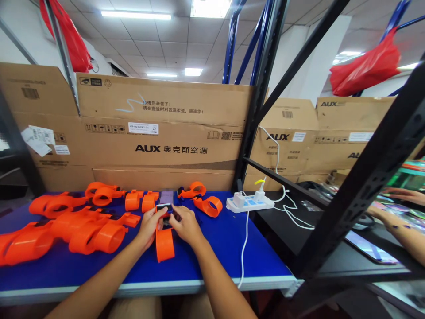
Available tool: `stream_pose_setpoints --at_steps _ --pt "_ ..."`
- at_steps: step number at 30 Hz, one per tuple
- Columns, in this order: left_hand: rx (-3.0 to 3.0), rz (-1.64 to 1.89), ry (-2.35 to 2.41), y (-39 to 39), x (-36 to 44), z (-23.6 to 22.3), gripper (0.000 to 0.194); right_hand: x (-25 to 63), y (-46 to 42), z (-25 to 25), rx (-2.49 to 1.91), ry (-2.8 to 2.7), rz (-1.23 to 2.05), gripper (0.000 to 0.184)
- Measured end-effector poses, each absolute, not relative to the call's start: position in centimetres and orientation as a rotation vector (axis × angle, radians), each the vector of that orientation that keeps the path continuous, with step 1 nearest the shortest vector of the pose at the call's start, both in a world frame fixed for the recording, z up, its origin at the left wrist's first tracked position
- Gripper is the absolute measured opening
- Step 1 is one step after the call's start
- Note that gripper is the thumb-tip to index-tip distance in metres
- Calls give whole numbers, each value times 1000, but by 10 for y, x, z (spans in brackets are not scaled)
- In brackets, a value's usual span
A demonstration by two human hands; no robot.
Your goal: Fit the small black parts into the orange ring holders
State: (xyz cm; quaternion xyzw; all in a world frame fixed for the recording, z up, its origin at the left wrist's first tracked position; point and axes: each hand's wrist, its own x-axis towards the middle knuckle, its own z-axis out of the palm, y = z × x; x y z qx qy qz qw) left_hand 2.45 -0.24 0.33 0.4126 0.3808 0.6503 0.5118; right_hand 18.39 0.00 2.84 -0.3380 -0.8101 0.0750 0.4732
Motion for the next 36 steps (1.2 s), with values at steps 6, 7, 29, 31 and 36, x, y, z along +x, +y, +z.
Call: stream_pose_setpoints --at_steps 6,7,29,31,36 --pt "771 1497 734 -6 26 13 35 190 0 32 -827 -1992 200 38" --pt "712 1486 696 -6 26 15 35 192 1 33 -825 -2023 185 38" --pt "722 1415 671 -17 27 24 28 178 -7 22 -1194 -2299 -309 45" --pt "727 1407 661 -17 27 23 27 178 -7 22 -1181 -2304 -312 44" --pt "736 1408 654 -19 27 24 26 178 -7 20 -1162 -2312 -304 43"
